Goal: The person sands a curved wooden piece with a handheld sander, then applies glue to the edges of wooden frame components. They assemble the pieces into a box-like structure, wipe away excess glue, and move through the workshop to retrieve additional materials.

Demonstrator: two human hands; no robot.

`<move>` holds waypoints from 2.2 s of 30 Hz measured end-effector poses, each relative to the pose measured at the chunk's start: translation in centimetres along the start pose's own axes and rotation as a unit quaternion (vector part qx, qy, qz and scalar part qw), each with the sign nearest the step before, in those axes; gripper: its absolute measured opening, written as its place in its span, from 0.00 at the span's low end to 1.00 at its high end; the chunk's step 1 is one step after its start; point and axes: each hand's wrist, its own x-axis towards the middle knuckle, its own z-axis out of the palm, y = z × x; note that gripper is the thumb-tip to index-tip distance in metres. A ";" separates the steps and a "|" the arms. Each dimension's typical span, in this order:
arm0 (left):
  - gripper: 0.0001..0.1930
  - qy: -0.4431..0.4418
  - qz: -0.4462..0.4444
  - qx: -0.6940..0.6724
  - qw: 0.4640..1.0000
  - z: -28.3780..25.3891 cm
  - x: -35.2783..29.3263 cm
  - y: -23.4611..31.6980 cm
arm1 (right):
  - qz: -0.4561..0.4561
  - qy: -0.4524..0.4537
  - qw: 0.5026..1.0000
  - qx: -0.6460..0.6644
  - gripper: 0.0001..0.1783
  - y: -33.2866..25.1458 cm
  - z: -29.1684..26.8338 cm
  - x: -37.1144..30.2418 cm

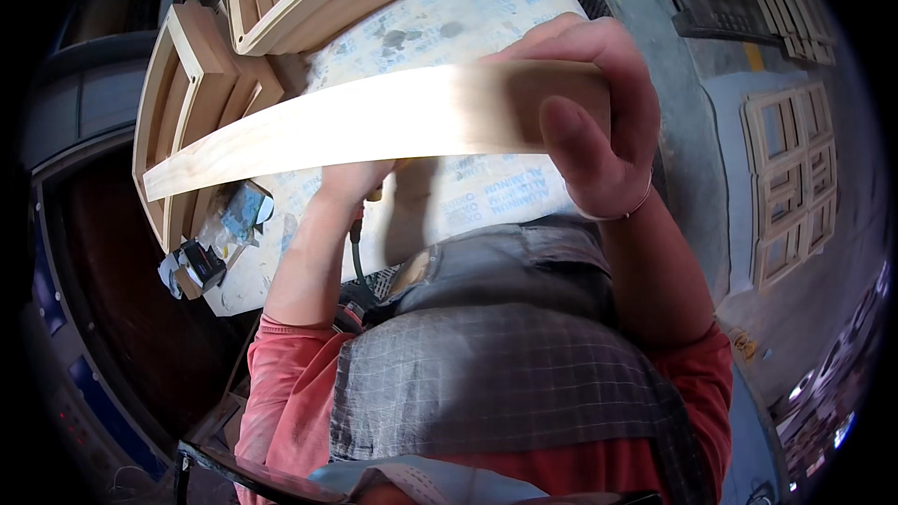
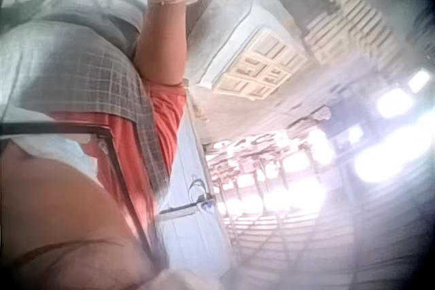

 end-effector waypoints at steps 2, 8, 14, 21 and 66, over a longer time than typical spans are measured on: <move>0.18 -0.006 -0.064 -0.009 0.998 -1.8 -0.5 -3.3 | -0.009 0.006 1.000 -0.002 0.15 0.1 0.2 0.1; 0.16 0.043 -0.046 -0.002 0.998 -1.4 -1.3 -1.7 | 0.060 0.049 0.996 -0.052 0.22 -1.1 0.8 0.1; 0.18 0.049 -0.006 -0.002 0.999 -0.5 -1.5 -1.3 | 0.081 0.037 0.996 -0.004 0.24 -0.8 0.1 -0.6; 0.19 0.078 -0.076 0.005 0.994 -5.1 -2.7 -13.6 | 0.086 0.052 0.992 -0.078 0.27 -1.3 0.8 -0.3; 0.23 -0.011 0.088 -0.439 0.894 10.8 3.0 4.6 | 0.265 -0.043 0.922 -0.278 0.13 -5.9 2.6 3.8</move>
